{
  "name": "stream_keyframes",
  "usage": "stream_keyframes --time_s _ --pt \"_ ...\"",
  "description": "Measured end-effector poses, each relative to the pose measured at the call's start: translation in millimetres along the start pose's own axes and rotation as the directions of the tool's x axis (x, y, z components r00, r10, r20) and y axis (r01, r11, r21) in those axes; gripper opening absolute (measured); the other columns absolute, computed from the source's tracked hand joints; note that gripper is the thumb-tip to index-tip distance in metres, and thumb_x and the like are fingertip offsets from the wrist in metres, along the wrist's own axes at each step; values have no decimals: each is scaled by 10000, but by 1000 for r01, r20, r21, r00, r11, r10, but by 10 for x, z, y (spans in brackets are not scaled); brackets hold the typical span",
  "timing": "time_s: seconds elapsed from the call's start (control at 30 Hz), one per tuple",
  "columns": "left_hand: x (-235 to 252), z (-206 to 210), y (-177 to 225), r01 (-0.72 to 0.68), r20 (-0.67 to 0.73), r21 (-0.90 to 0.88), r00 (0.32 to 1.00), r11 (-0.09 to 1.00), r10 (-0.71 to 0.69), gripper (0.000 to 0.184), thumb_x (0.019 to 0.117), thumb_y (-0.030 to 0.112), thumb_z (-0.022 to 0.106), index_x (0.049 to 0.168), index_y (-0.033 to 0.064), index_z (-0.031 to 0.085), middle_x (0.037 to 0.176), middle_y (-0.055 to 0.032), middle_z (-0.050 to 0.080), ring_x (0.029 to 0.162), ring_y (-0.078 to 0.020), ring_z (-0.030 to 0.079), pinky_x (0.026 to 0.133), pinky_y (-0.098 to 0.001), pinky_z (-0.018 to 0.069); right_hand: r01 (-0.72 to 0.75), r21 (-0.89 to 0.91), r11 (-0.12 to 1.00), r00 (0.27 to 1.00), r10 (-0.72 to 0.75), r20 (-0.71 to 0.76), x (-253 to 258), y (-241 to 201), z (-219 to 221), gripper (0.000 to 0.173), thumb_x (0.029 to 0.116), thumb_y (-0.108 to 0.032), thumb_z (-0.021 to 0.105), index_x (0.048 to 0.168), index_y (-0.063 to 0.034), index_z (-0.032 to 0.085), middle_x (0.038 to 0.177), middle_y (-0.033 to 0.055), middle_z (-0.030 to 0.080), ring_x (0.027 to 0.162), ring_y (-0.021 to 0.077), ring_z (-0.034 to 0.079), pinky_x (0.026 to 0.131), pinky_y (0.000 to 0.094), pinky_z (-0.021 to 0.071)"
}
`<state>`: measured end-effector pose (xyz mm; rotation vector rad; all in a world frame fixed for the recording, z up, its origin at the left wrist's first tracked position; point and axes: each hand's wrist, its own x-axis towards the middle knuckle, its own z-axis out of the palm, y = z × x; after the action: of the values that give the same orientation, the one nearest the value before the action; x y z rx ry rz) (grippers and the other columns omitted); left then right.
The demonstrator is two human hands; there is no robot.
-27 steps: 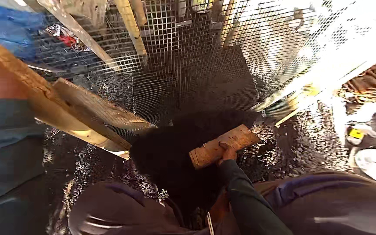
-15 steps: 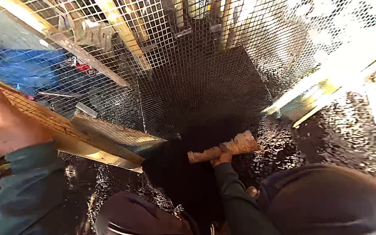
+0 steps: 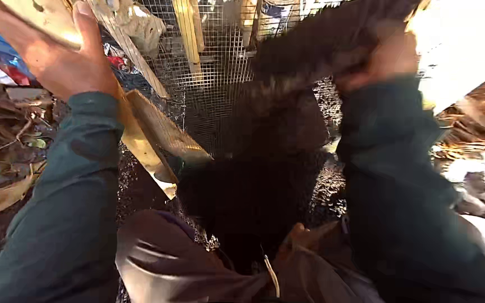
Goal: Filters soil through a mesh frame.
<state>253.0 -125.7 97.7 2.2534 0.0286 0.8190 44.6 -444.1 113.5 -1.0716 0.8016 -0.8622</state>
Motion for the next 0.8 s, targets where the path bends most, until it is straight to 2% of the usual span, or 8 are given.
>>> stream_keyframes --time_s 0.1,0.17,0.27,0.4,0.57,0.7,0.77,0.8 --pt "-23 -31 43 -11 -2 -8 1000 1000 11 1063 853 700 599 1582 6 259 1544 -163 462 1369 -188 521 1121 -357 430 223 81 971 948 -236 213 449 -319 -25 246 1052 -137 479 1267 -20 501 1055 107 641 951 179 671 803 374 602" --pt "-43 -58 70 -17 -2 -17 1000 1000 16 1015 849 693 614 1556 29 311 1496 -149 510 1318 -194 563 1075 -370 468 271 16 962 941 -268 206 406 -104 -453 180 1052 -175 486 1170 -49 539 977 51 675 892 108 675 761 310 602" --pt "-46 -63 74 -26 8 -37 1000 999 26 992 861 676 627 1545 27 321 1490 -161 510 1330 -207 553 1094 -371 457 -73 -185 980 963 22 -268 298 847 -1517 540 863 -205 731 1332 -22 535 1162 159 641 1011 253 650 839 484 577" --pt "-41 -25 39 -5 -16 -5 1000 1000 5 1031 844 698 624 1561 28 306 1489 -146 520 1331 -187 553 1099 -359 450 -551 -455 699 771 220 -597 365 2146 -2821 639 954 -184 680 1464 91 411 1408 308 536 1262 416 570 1023 592 485" --pt "176 206 -440 -141 -87 15 986 990 142 1080 854 784 591 1536 -21 359 1469 -167 539 1353 -182 533 1148 -372 421 -673 -449 588 724 401 -561 263 2688 -3000 504 983 -130 629 1424 57 471 1358 289 571 1201 366 599 974 546 508" --pt "347 273 -750 -163 86 -113 981 980 173 592 984 590 591 1314 101 639 1232 -20 685 1160 -83 638 1036 -334 520 -687 -476 549 705 344 -620 236 2972 -3085 569 873 -164 749 1354 62 546 1324 265 607 1207 368 605 995 569 496" --pt "319 228 -800 -78 308 -20 948 997 81 455 1092 385 429 1365 46 561 1283 -101 619 1182 -136 598 1047 -346 482 -680 -429 594 702 361 -613 152 2967 -2995 459 891 -141 711 1290 49 587 1230 248 640 1107 348 635 911 563 523" --pt "279 206 -830 -50 354 43 935 998 31 435 1105 245 391 1381 -69 513 1341 -244 581 1240 -254 581 1085 -425 444 -677 -391 624 704 394 -591 95 2967 -2938 411 922 -139 673 1279 45 588 1191 238 648 1060 332 644 878 551 534"
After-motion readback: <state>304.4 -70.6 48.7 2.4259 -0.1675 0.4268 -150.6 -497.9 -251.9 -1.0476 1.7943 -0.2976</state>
